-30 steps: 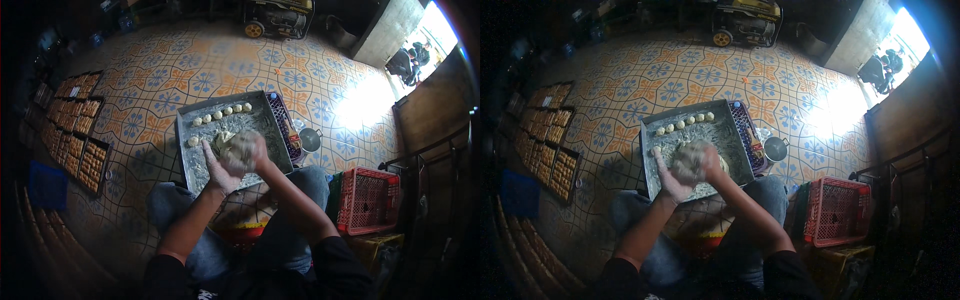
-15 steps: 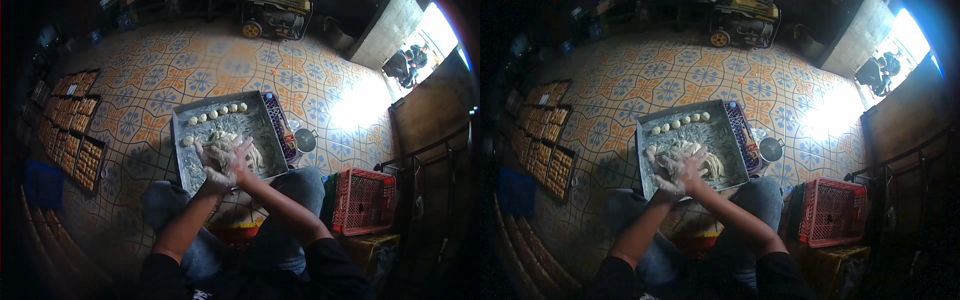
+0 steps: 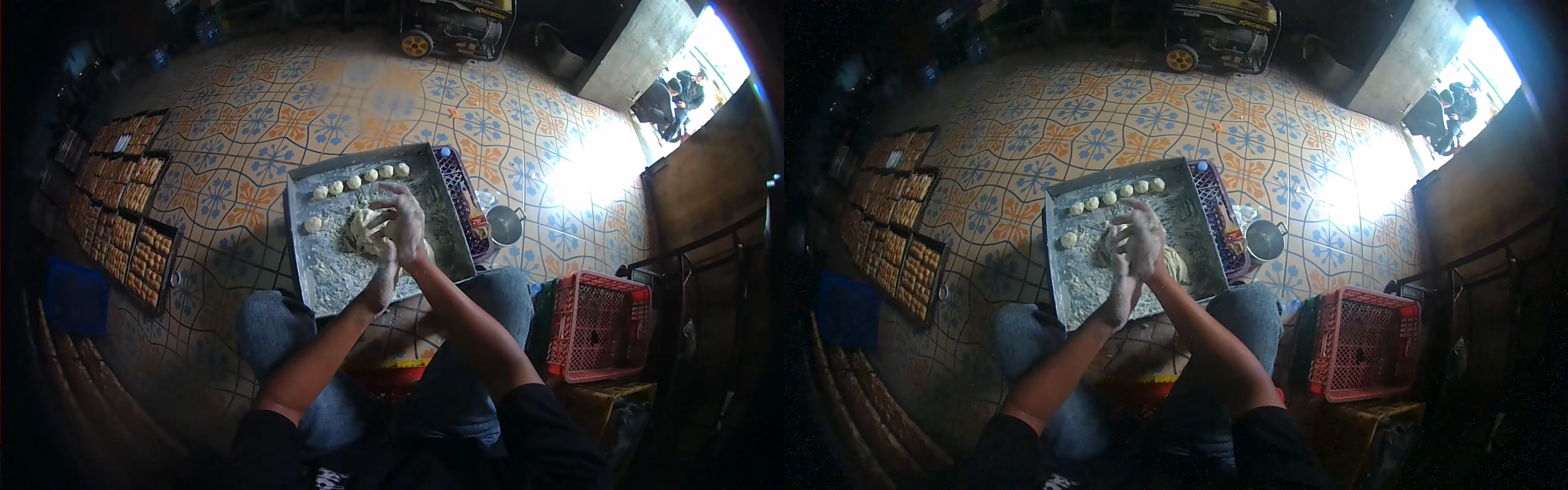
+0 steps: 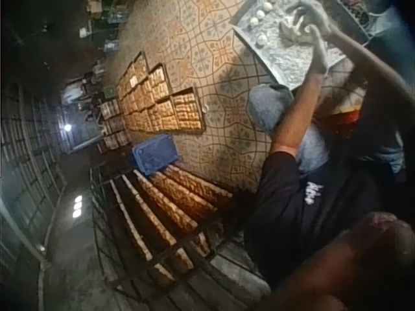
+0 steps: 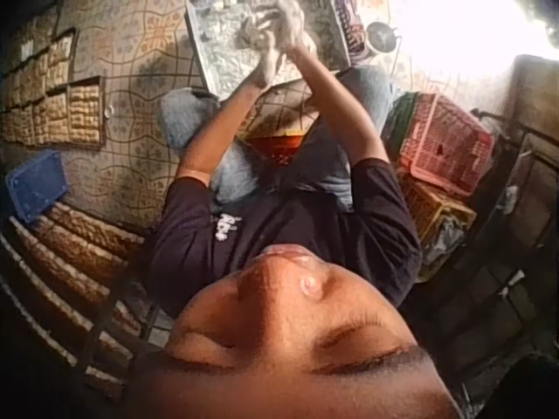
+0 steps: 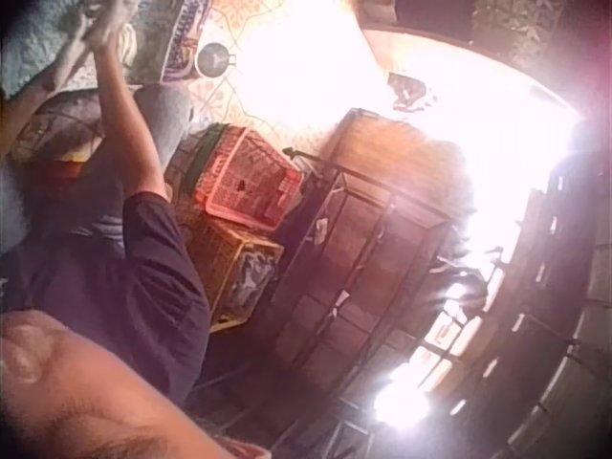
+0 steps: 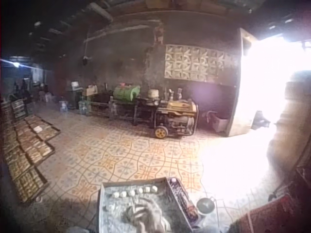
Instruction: The person kneads and rolls dough into balls by hand over a metal tray.
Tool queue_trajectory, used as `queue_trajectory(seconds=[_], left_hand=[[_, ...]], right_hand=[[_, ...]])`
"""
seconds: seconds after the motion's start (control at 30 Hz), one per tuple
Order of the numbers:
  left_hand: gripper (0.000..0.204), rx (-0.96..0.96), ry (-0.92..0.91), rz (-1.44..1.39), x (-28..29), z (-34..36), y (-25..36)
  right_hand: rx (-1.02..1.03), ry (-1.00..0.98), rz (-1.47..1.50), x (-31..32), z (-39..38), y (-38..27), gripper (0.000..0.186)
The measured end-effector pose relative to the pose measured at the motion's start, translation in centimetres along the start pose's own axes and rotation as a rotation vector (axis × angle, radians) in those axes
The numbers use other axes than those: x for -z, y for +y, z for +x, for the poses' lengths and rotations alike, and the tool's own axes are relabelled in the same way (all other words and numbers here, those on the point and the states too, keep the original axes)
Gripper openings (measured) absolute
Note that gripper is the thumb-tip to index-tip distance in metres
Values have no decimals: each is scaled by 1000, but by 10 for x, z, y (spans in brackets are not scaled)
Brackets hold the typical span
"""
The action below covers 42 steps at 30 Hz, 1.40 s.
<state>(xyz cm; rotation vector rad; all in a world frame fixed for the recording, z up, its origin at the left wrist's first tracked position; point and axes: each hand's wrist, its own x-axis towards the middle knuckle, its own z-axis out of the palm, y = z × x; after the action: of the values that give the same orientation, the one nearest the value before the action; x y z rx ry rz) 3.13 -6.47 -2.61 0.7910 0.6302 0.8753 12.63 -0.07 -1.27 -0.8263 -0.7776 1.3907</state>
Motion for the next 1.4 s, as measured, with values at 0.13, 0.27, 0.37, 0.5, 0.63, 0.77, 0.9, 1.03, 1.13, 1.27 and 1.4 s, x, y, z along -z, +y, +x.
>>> queue_trajectory(seconds=[0.13, 0.27, 0.37, 0.5, 0.63, 0.77, 0.9, 1.03, 1.13, 1.27, 1.4], left_hand=[[84, -84, 34, 270, 34, 14, -31], [89, 100, 503, -625, 5, 20, 40], [100, -151, 34, -674, 36, 24, 35], [75, -42, 150, -744, 8, 3, 54], [63, -184, 190, -417, -6, 9, 42], [62, -258, 292, -290, 9, 19, 36], [65, -354, 121, -418, 12, 18, 72], [59, -354, 229, -290, 6, 11, 54], [58, -525, 280, 300, -25, -7, 29], [62, -514, 171, 277, 2, 13, 31], [52, -520, 218, -249, -2, 15, 58]], right_hand=[[-161, 183, 593, 11, 16, 10, 78], [-87, 64, 376, -19, -7, -17, 60], [294, -230, -523, -29, -10, 14, 57], [600, -124, -1162, -9, 6, -1, 62], [327, 138, -509, -19, 20, 1, 59], [535, 107, -586, -44, -3, 3, 44], [495, -122, -681, -52, -39, 12, 47], [393, -185, -373, -46, -27, 9, 55], [462, 139, -452, -40, -2, -34, 60], [464, 143, -501, -41, -23, -17, 61], [366, 7, -296, -36, -31, 20, 64]])
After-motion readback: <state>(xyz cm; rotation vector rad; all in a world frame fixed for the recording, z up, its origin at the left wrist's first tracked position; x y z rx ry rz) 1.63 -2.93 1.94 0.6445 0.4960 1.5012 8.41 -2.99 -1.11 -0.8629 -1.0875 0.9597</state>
